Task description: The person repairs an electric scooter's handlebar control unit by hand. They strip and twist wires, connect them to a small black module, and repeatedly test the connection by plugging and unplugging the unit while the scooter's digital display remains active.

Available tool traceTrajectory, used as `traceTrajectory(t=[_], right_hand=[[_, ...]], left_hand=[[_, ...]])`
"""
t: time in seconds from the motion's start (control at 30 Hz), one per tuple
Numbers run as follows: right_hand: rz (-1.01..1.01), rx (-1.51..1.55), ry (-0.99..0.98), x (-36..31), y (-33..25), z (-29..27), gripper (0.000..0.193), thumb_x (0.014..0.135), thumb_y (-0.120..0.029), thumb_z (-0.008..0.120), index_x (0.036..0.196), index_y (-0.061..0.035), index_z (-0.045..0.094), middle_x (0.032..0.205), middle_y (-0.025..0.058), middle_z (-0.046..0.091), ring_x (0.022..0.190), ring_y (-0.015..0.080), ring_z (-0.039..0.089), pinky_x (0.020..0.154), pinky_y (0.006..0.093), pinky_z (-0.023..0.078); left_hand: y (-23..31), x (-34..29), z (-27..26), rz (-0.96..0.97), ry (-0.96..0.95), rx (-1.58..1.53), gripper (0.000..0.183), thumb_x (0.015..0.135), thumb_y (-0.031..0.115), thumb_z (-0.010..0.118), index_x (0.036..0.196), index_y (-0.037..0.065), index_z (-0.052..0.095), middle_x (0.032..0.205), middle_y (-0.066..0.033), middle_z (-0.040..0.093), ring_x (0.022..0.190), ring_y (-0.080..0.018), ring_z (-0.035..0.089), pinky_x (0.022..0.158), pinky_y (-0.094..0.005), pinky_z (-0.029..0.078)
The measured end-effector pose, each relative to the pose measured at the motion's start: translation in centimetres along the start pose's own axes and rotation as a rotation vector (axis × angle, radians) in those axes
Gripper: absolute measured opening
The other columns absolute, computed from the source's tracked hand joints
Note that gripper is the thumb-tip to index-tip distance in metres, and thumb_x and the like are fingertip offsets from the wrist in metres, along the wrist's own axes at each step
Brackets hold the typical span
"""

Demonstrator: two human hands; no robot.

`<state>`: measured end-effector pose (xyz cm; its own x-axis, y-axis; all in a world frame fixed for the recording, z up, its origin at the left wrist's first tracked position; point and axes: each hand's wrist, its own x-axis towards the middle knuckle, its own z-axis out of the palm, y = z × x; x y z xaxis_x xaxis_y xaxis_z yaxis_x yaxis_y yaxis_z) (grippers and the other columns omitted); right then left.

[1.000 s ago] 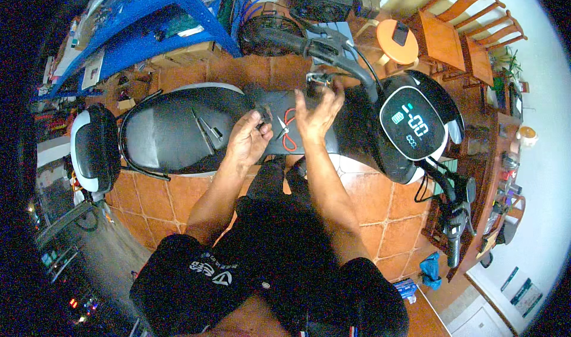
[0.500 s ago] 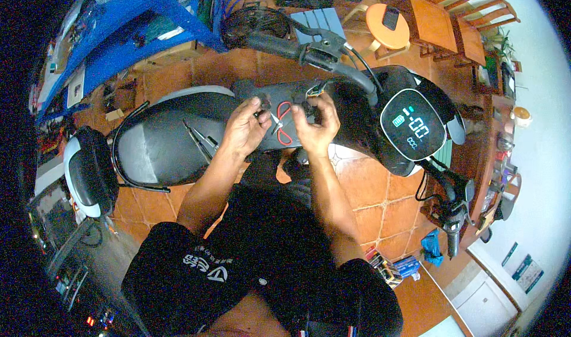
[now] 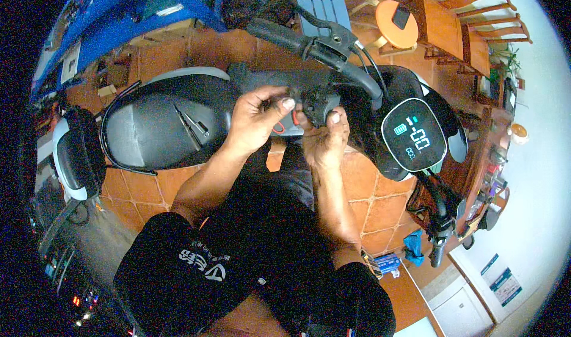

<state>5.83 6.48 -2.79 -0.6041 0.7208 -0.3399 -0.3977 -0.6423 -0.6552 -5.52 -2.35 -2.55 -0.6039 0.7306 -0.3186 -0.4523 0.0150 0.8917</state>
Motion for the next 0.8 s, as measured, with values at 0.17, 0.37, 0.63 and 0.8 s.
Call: traceTrajectory(t=[0.17,0.37,0.63,0.8], right_hand=[[0.06,0.029,-0.01,0.3,-0.4,0.6,0.046,0.088,-0.042,0.064,0.114,-0.0059,0.055,0.111,0.0102,0.063,0.097,0.0238,0.064,0.082,0.0366,0.057],[0.202,0.143,-0.001,0.3,-1.4,-0.4,0.046,0.087,-0.042,0.064,0.116,-0.0071,0.056,0.109,0.0071,0.064,0.094,0.0186,0.063,0.081,0.0324,0.055],[0.241,0.219,0.052,0.2,-2.1,0.0,0.045,0.087,-0.041,0.066,0.115,-0.0071,0.057,0.104,0.0058,0.065,0.086,0.0167,0.062,0.077,0.0298,0.055],[0.272,0.286,0.002,0.2,-2.1,-0.5,0.044,0.087,-0.041,0.065,0.116,-0.0078,0.057,0.105,0.0055,0.065,0.084,0.0165,0.062,0.076,0.0308,0.055]], left_hand=[[1.6,0.0,0.7,0.641,0.065,0.612,0.032,0.074,0.012,0.077,0.103,0.003,0.067,0.096,-0.0155,0.064,0.085,-0.0292,0.065,0.073,-0.0351,0.052],[2.0,0.3,1.6,0.708,-0.024,0.708,0.032,0.072,0.01,0.076,0.103,0.006,0.068,0.098,-0.0127,0.063,0.085,-0.0292,0.064,0.072,-0.037,0.053],[2.4,0.5,2.3,0.764,-0.057,0.721,0.03,0.071,0.01,0.077,0.1,0.006,0.069,0.095,-0.0104,0.062,0.08,-0.0274,0.064,0.067,-0.0356,0.053],[2.6,0.6,2.7,0.789,-0.07,0.718,0.033,0.069,0.009,0.079,0.1,0.006,0.069,0.094,-0.0107,0.062,0.081,-0.0267,0.064,0.068,-0.0346,0.053]])
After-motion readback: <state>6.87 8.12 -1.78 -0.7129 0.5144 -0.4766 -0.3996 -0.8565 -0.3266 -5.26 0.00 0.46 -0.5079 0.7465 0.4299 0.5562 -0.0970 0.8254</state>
